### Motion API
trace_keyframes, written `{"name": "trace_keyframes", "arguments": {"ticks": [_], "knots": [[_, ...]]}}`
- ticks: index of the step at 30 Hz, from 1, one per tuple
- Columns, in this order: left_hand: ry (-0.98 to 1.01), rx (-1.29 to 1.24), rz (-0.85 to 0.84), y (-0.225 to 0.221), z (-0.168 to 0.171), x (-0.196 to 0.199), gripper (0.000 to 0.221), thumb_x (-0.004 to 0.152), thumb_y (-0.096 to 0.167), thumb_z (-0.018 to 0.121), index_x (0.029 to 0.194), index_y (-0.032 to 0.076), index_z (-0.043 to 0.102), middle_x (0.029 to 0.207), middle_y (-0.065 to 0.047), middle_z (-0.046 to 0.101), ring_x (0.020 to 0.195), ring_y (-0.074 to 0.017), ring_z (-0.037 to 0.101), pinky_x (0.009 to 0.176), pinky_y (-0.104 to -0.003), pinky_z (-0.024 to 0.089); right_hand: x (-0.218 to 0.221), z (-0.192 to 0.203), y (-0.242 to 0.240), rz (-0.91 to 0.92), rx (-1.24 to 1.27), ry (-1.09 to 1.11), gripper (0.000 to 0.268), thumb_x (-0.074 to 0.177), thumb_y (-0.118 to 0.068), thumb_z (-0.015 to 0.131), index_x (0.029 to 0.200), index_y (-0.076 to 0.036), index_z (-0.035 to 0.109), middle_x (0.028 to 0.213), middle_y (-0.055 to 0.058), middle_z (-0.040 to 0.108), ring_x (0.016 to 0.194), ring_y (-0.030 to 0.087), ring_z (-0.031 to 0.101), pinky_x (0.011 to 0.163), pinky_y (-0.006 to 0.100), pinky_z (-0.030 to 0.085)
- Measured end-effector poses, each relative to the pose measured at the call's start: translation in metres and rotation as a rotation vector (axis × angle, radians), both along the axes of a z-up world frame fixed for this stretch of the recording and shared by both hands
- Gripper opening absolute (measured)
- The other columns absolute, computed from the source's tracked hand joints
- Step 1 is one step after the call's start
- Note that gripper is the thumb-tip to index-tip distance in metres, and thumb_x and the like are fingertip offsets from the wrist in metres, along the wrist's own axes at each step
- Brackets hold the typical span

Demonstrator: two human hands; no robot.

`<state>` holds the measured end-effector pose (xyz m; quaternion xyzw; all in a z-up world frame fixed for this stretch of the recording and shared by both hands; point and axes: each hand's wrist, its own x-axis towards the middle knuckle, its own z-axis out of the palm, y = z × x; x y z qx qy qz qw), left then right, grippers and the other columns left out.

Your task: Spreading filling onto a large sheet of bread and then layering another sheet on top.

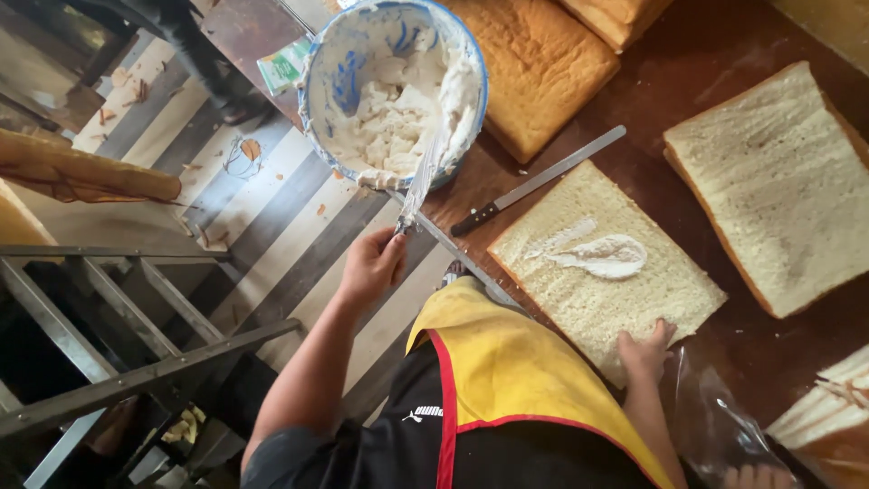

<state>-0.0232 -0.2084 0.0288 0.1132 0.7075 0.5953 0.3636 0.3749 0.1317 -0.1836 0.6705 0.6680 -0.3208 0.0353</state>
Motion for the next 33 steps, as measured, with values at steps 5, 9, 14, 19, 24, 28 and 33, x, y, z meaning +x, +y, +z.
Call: {"name": "trace_keyframes", "arguments": {"ticks": [5, 9, 14, 19, 24, 28, 33], "knots": [[0.141, 0.014, -0.014, 0.004, 0.000, 0.011, 0.019, 0.102, 0.018, 0.060, 0.111, 0.002, 0.067, 0.077, 0.001, 0.065, 0.065, -0.0087, 0.059, 0.058, -0.027, 0.048, 0.018, -0.046, 0.015, 0.059, 0.071, 0.011, 0.102, 0.074, -0.037, 0.073, 0.164, -0.016, 0.030, 0.174, 0.012, 0.018, 0.155, 0.045, 0.027, 0.123, 0.057, 0.031], [0.464, 0.052, -0.202, 0.016, -0.042, 0.019, 0.041, 0.102, 0.011, 0.062, 0.142, 0.004, 0.063, 0.090, -0.005, 0.061, 0.076, -0.0150, 0.055, 0.070, -0.028, 0.049, 0.018, -0.043, 0.009, 0.064, 0.113, 0.046, 0.097, 0.073, -0.037, 0.073, 0.159, -0.016, 0.034, 0.173, 0.008, 0.024, 0.153, 0.044, 0.028, 0.123, 0.055, 0.029], [0.779, -0.055, -0.458, 0.089, -0.079, 0.044, 0.044, 0.096, 0.013, 0.067, 0.140, 0.015, 0.065, 0.100, -0.013, 0.069, 0.086, -0.0292, 0.069, 0.076, -0.041, 0.056, 0.017, -0.026, 0.005, 0.013, 0.087, 0.060, 0.096, 0.076, -0.034, 0.074, 0.160, -0.016, 0.033, 0.173, 0.010, 0.018, 0.155, 0.041, 0.021, 0.122, 0.051, 0.026], [0.921, -0.507, -0.866, 0.115, -0.131, 0.050, 0.053, 0.089, 0.011, 0.060, 0.141, 0.023, 0.063, 0.111, -0.018, 0.066, 0.089, -0.0390, 0.070, 0.069, -0.049, 0.056, 0.020, -0.010, -0.013, 0.034, 0.108, 0.151, 0.093, 0.081, -0.032, 0.071, 0.163, -0.014, 0.032, 0.175, 0.012, 0.017, 0.157, 0.038, 0.020, 0.125, 0.047, 0.024], [0.626, -0.245, -0.832, 0.057, -0.141, -0.004, 0.036, 0.096, 0.025, 0.067, 0.132, 0.021, 0.069, 0.106, -0.020, 0.075, 0.093, -0.0387, 0.073, 0.078, -0.043, 0.057, 0.045, -0.055, -0.040, -0.011, 0.301, 0.122, 0.089, 0.083, -0.029, 0.073, 0.159, -0.004, 0.036, 0.166, 0.027, 0.033, 0.154, 0.040, 0.032, 0.125, 0.043, 0.030], [0.359, -0.080, -0.759, -0.004, -0.201, -0.034, 0.035, 0.101, 0.021, 0.069, 0.136, 0.014, 0.070, 0.103, -0.023, 0.074, 0.087, -0.0223, 0.066, 0.075, -0.035, 0.054, 0.025, -0.017, -0.066, -0.134, 0.304, 0.121, 0.092, 0.080, -0.027, 0.074, 0.159, -0.002, 0.032, 0.159, 0.030, 0.040, 0.147, 0.042, 0.039, 0.119, 0.045, 0.034], [0.047, -0.054, -0.546, 0.012, -0.154, -0.024, 0.038, 0.105, 0.021, 0.063, 0.142, 0.012, 0.066, 0.092, -0.004, 0.064, 0.075, -0.0059, 0.049, 0.066, -0.027, 0.044, 0.017, -0.004, -0.076, -0.329, 0.085, 0.164, 0.097, 0.081, -0.029, 0.074, 0.164, -0.011, 0.029, 0.153, 0.025, 0.050, 0.139, 0.038, 0.051, 0.114, 0.043, 0.041]]}}
